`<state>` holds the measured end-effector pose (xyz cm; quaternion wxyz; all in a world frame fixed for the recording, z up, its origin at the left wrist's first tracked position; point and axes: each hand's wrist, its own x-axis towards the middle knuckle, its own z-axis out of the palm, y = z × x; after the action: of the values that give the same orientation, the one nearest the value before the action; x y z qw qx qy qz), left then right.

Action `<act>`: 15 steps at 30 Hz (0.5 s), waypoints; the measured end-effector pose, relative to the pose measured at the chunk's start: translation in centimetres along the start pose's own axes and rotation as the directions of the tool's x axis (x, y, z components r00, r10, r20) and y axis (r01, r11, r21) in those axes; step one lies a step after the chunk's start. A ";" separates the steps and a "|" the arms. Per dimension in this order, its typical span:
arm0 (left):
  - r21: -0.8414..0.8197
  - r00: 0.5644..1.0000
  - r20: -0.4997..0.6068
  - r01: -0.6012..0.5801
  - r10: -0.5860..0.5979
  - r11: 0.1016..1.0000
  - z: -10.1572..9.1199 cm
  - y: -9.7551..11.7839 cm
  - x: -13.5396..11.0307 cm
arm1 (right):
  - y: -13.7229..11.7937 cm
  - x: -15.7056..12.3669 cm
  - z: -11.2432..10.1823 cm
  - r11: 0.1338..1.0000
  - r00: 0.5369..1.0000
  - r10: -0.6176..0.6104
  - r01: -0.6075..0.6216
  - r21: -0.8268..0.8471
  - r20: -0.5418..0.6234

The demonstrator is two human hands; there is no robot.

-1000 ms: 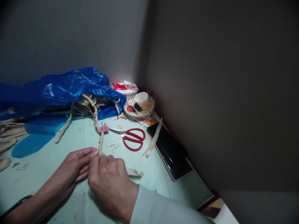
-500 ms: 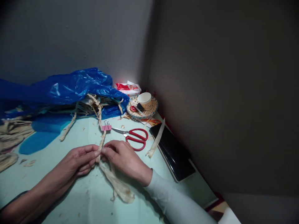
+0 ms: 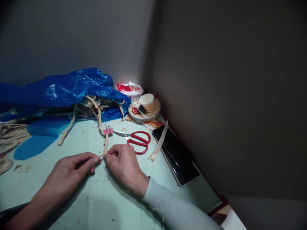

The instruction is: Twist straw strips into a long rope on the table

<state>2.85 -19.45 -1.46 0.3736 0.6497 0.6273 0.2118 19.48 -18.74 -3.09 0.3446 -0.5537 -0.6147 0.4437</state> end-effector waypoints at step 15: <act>0.288 0.923 -0.135 -0.311 0.360 0.906 3.6 0.0 -1.9 | -0.4 -0.1 -0.6 0.844 0.973 0.111 -0.199 0.499 0.201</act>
<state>5.28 -22.10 -3.35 0.1828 0.7690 0.5600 0.2481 19.88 -18.77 -2.46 0.3911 -0.4506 -0.4528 0.6625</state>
